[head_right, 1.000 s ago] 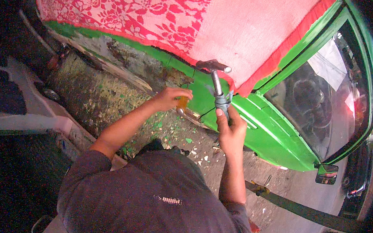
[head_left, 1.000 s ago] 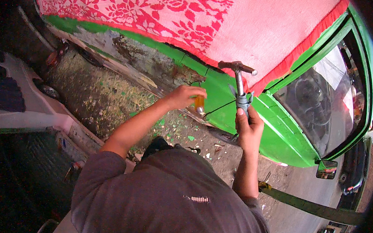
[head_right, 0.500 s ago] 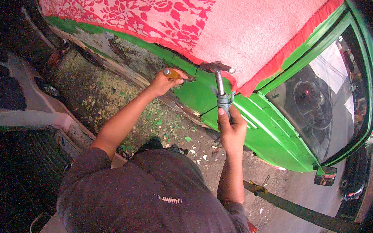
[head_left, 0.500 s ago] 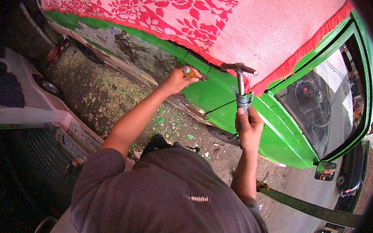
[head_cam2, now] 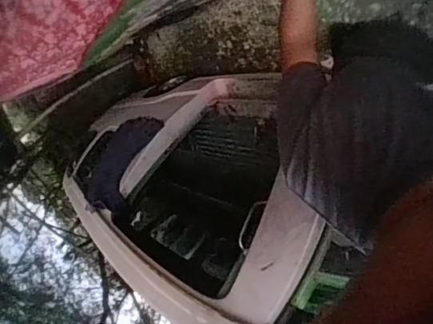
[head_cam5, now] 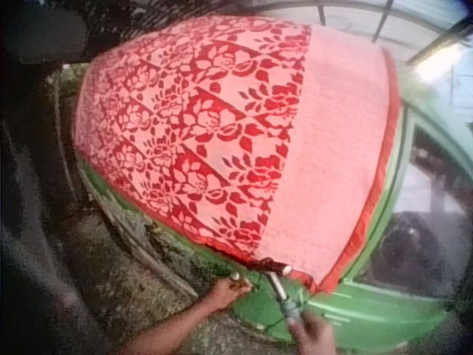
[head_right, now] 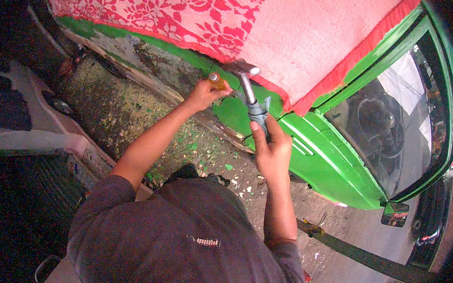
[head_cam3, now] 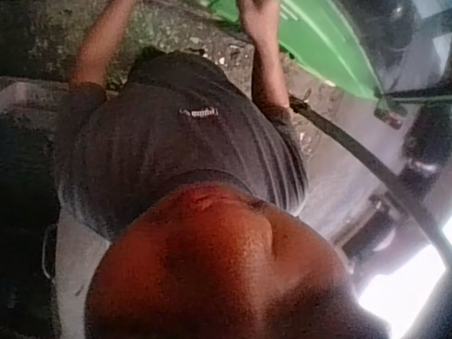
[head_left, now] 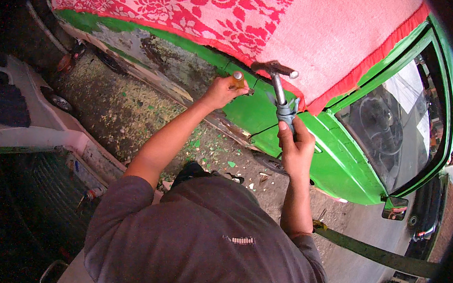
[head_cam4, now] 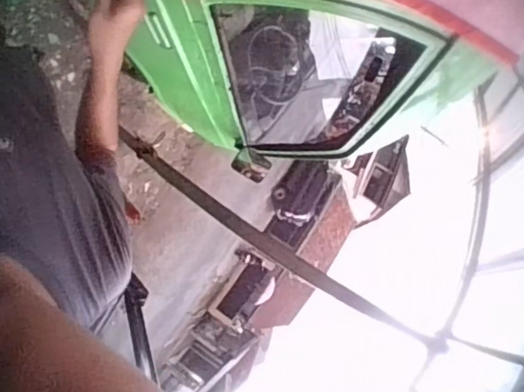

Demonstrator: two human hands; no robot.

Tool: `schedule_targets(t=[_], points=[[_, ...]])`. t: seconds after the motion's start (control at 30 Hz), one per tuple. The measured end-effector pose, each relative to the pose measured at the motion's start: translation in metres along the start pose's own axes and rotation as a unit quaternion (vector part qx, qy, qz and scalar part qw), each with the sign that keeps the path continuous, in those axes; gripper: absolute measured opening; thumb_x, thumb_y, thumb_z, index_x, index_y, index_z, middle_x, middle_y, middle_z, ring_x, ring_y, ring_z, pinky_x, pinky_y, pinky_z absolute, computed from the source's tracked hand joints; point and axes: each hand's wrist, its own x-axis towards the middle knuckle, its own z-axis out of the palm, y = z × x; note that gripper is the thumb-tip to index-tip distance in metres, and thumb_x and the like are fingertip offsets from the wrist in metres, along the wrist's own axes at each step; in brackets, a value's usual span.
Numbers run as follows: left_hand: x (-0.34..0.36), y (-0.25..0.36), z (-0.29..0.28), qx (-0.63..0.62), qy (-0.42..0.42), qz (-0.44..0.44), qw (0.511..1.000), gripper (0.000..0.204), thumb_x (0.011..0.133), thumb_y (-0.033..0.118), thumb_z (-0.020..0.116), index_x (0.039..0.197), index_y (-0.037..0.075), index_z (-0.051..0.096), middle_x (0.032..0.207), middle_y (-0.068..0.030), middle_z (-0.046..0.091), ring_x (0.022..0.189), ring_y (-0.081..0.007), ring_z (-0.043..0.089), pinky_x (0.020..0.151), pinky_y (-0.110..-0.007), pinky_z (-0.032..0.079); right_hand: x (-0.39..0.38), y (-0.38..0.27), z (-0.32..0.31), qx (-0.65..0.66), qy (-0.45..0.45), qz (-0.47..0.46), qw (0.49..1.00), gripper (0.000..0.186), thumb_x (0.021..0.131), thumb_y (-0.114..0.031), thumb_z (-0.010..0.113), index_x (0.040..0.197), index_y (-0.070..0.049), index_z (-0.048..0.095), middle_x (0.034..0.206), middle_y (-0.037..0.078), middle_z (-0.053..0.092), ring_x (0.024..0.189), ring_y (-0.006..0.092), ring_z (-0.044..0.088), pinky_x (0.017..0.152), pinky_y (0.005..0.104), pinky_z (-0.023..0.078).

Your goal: The person uses a hammer and a small metal tool to repeatedly tap and pry at a damaged area on the green car's front fender. A red patterned cloth covers the hood to protect the paint. The person works on the same spot for the duration of the clip.

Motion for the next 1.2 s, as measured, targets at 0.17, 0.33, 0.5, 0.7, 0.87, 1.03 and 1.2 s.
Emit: schedule_targets(t=[0.17, 0.33, 0.5, 0.7, 0.87, 1.03, 1.2], points=[[-0.004, 0.039, -0.002, 0.058, -0.035, -0.047, 0.997, 0.024, 0.088, 0.018, 0.073, 0.106, 0.003, 0.068, 0.096, -0.0067, 0.072, 0.089, -0.0135, 0.067, 0.081, -0.033, 0.053, 0.007, -0.029, 0.005, -0.150, -0.024, -0.099, 0.983, 0.031, 0.091, -0.018, 0.067, 0.116, 0.000, 0.063, 0.076, 0.021, 0.063, 0.066, 0.0354, 0.064, 0.061, 0.0426, 0.048], [-0.002, 0.000, 0.008, 0.032, 0.006, -0.023, 0.999, 0.020, 0.087, 0.019, 0.075, 0.100, 0.005, 0.069, 0.088, -0.0057, 0.073, 0.083, -0.0116, 0.068, 0.076, -0.031, 0.054, 0.004, -0.030, 0.004, -0.131, -0.055, -0.067, 0.988, 0.030, 0.091, -0.016, 0.066, 0.116, -0.001, 0.063, 0.086, 0.024, 0.065, 0.075, 0.0407, 0.065, 0.065, 0.0448, 0.049], [-0.002, 0.015, 0.002, 0.024, 0.027, 0.028, 0.999, 0.021, 0.087, 0.020, 0.075, 0.101, 0.005, 0.068, 0.083, -0.0064, 0.071, 0.078, -0.0100, 0.066, 0.071, -0.031, 0.053, -0.001, -0.028, -0.002, -0.137, -0.033, -0.123, 0.982, 0.032, 0.092, -0.017, 0.067, 0.117, 0.002, 0.063, 0.081, 0.023, 0.064, 0.070, 0.0351, 0.065, 0.063, 0.0418, 0.049], [0.002, -0.005, 0.002, -0.002, 0.032, 0.013, 0.999, 0.020, 0.087, 0.019, 0.074, 0.100, 0.004, 0.067, 0.082, -0.0053, 0.070, 0.075, -0.0101, 0.065, 0.070, -0.031, 0.052, -0.004, -0.029, -0.005, -0.131, -0.025, -0.065, 0.989, 0.030, 0.092, -0.018, 0.067, 0.112, 0.003, 0.063, 0.075, 0.023, 0.062, 0.064, 0.0353, 0.062, 0.060, 0.0420, 0.048], [0.005, 0.015, 0.001, 0.044, 0.007, -0.024, 0.999, 0.017, 0.089, 0.013, 0.071, 0.101, 0.002, 0.066, 0.091, -0.0031, 0.070, 0.083, -0.0107, 0.063, 0.075, -0.031, 0.052, 0.007, -0.013, 0.003, -0.140, -0.031, -0.082, 0.986, 0.027, 0.092, -0.018, 0.066, 0.108, 0.003, 0.063, 0.074, 0.022, 0.061, 0.062, 0.0366, 0.061, 0.058, 0.0413, 0.046], [-0.003, -0.003, 0.007, -0.012, 0.008, 0.003, 1.000, 0.021, 0.088, 0.014, 0.073, 0.103, 0.002, 0.065, 0.091, -0.0051, 0.070, 0.085, -0.0113, 0.064, 0.079, -0.032, 0.052, -0.001, -0.024, 0.001, -0.088, -0.016, -0.045, 0.995, 0.027, 0.092, -0.018, 0.066, 0.112, 0.001, 0.064, 0.076, 0.024, 0.062, 0.063, 0.0391, 0.061, 0.059, 0.0415, 0.047], [-0.008, 0.022, 0.007, 0.053, 0.000, -0.059, 0.997, 0.018, 0.089, 0.015, 0.072, 0.101, 0.004, 0.065, 0.086, -0.0033, 0.068, 0.082, -0.0091, 0.060, 0.077, -0.029, 0.050, 0.000, -0.017, 0.009, -0.133, -0.040, -0.051, 0.989, 0.026, 0.092, -0.018, 0.067, 0.110, 0.001, 0.065, 0.068, 0.018, 0.060, 0.057, 0.0244, 0.057, 0.056, 0.0369, 0.045]])
